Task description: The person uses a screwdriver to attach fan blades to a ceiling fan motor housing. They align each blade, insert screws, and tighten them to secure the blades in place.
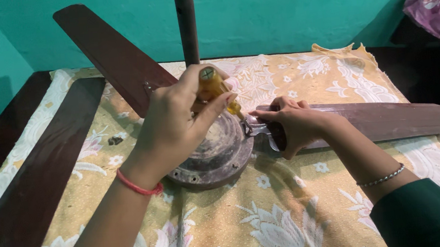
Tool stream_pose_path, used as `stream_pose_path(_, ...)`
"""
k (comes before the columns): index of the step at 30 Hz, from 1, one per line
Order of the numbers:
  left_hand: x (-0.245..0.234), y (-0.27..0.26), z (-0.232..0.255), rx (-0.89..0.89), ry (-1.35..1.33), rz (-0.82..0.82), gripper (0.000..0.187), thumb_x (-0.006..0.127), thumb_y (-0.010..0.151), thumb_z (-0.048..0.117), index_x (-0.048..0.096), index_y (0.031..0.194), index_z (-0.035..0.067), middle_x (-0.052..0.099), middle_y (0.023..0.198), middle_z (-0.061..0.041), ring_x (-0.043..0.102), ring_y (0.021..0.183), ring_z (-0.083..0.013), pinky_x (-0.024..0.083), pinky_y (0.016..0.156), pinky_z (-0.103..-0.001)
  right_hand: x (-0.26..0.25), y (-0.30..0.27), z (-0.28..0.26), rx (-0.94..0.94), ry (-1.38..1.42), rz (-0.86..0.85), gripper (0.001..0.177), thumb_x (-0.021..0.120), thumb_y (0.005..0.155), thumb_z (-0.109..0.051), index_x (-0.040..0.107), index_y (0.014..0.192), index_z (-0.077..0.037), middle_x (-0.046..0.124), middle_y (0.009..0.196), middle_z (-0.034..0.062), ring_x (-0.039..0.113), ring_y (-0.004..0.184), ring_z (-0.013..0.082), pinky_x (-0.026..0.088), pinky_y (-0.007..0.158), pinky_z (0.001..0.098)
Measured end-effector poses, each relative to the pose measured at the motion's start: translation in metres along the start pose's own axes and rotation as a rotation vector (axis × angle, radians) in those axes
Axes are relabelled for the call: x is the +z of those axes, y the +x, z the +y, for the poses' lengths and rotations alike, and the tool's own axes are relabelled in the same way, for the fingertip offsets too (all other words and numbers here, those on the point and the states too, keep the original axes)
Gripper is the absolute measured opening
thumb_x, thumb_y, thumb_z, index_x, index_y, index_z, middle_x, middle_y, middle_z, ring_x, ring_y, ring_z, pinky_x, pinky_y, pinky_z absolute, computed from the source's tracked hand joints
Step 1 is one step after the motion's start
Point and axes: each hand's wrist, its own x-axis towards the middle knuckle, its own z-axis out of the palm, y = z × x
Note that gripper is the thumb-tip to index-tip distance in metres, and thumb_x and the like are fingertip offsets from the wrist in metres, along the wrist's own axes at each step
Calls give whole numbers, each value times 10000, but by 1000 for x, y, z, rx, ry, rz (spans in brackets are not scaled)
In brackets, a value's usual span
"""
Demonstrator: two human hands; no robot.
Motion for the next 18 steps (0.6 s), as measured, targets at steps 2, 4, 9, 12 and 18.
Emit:
stream_pose_path(2,2,2,0,39,1,6,224,702,1044,189,615,1118,-4,781,962,-128,806,875,-202,618,732,-300,-1,-2,-1,-2,-2,5,1299,1009,446,-308,331,1529,-543,417,1466,156,453,1333,379,377,1130,501)
stream_pose_path(4,4,5,0,36,10,-8,247,711,1032,190,611,1130,-14,779,960,-135,803,871,-215,608,721,-308,-1,-3,-1,-3,3,10,1299,1000,447,-303,325,1529,-548,416,1462,159,456,1328,375,381,1129,491)
stream_pose_path(9,6,19,-1,33,-30,-98,265,681,1015,156,592,1185,-27,775,953,-145,798,857,-232,617,726,-314,5,-5,3,-53,20,67,1335,995,460,-366,256,1564,-499,379,1482,166,426,1350,383,348,1159,500)
stream_pose_path(12,13,37,0,-5,-31,-225,271,633,1025,131,527,1211,-35,758,926,-160,793,836,-234,636,740,-310,14,-5,7,-100,24,122,1465,1014,445,-485,152,1626,-400,252,1566,209,304,1437,418,247,1207,530)
stream_pose_path(18,41,63,14,-45,82,-378,313,652,1010,148,452,1163,-38,706,826,-205,751,705,-314,589,566,-396,38,-22,16,-112,126,170,1638,1018,425,-614,-18,1651,-289,-34,1656,262,-37,1562,391,27,1253,542)
